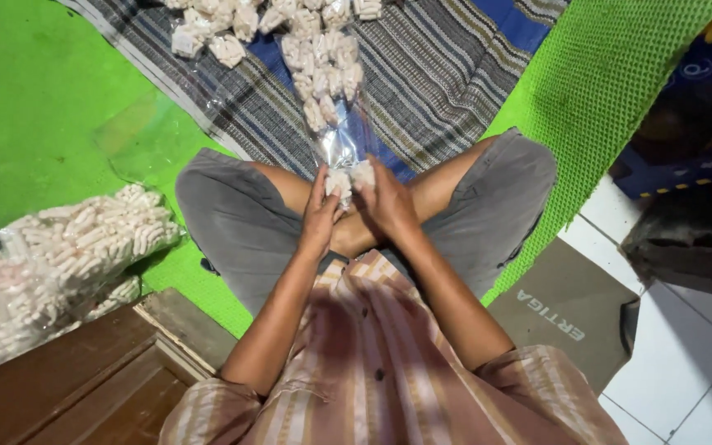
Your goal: Packing small individually wrapped snack packets into a larger plastic bag while sitting on the floor.
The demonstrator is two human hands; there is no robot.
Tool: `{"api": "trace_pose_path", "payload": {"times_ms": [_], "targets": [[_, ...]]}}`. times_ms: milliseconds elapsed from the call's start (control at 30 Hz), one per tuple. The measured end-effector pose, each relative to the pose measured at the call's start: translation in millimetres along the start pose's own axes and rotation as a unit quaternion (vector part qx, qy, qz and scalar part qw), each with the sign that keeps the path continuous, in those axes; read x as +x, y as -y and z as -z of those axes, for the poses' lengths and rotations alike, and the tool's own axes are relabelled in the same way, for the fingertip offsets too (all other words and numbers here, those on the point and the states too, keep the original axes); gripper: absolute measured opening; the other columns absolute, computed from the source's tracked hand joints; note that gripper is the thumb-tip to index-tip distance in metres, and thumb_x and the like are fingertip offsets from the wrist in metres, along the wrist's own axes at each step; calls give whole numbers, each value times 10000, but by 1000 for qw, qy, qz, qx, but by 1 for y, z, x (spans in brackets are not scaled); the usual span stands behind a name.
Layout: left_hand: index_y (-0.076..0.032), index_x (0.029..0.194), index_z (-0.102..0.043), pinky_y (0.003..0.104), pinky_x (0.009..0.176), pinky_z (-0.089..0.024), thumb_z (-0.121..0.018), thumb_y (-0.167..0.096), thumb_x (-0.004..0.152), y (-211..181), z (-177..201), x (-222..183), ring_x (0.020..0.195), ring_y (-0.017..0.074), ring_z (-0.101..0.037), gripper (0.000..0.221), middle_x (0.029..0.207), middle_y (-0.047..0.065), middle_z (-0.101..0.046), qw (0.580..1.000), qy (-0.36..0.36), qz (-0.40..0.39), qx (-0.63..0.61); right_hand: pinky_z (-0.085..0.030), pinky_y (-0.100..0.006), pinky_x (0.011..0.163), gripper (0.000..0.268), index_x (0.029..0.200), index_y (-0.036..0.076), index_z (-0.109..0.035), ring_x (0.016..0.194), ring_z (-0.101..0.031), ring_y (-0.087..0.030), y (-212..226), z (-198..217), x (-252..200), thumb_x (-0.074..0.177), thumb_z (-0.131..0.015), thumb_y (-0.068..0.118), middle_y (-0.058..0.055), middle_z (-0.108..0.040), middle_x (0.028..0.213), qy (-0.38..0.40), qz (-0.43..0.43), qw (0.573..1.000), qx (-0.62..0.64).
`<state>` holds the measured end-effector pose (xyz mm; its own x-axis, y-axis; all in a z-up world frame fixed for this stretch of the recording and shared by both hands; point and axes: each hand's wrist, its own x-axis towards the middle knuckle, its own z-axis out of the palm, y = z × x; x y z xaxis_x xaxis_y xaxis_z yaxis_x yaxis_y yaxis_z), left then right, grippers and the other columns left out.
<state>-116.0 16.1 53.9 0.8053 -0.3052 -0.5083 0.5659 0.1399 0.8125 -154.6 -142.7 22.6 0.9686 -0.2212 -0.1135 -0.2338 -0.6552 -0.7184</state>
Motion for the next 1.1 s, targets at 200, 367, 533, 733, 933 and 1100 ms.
{"api": "trace_pose_path", "payload": {"times_ms": [200, 367, 533, 733, 933, 1100], "targets": [[-259, 1647, -118, 727, 1163, -68, -461, -351, 1098, -7, -8, -12, 1512, 530, 39, 653, 1696, 203, 105, 999, 33, 6, -23, -351, -580, 1176, 680, 1567, -20, -328, 1402, -430, -504, 37, 1, -24, 980, -641, 122, -371, -417, 1510, 44, 53, 995, 72], [-310, 1649, -44, 788, 1093, -30, -481, -517, 1064, 16, 5, 2, 1498, 559, 50, 758, 1703, 181, 96, 996, 67, 52, 39, -367, -583, 1175, 1024, 1604, 30, -252, 1436, -399, -477, 30, -2, -21, 791, -851, 197, -320, -378, 1554, 103, 10, 994, 40], [-254, 1643, -157, 739, 1118, -167, -497, -534, 1045, 1, 18, -2, 1508, 530, -47, 742, 1701, 193, 2, 991, 79, 69, 80, -442, -557, 1121, 941, 1565, 114, -364, 1376, -500, -414, 6, -19, -12, 795, -869, 307, -233, -516, 1463, 81, 16, 996, 22], [-205, 1532, -468, 498, 1143, -389, -495, -326, 1015, -4, 46, 18, 1360, 359, -495, 532, 1502, 151, -510, 899, 35, -103, 424, -517, -548, 1032, 747, 1504, 135, -463, 1253, -608, -414, -3, -14, -7, 837, -772, 267, -222, -624, 1346, 46, 22, 999, 13], [-47, 1456, -544, 573, 1081, -438, -771, -58, 869, -30, 10, 44, 1347, 425, -491, 629, 1485, 251, -464, 773, -41, -268, 574, -523, -595, 989, 733, 1534, 97, -417, 1230, -601, -469, 12, 9, -10, 866, -706, 189, -261, -601, 1332, -12, 17, 1000, -21], [-4, 1458, -522, 598, 973, -466, -731, 135, 811, -26, 1, 69, 1331, 500, -449, 694, 1478, 342, -395, 724, -48, -299, 619, -506, -637, 997, 693, 1511, 14, -395, 1214, -590, -540, 31, 21, -11, 892, -676, 147, -348, -584, 1312, -19, -16, 1000, -6]]}}
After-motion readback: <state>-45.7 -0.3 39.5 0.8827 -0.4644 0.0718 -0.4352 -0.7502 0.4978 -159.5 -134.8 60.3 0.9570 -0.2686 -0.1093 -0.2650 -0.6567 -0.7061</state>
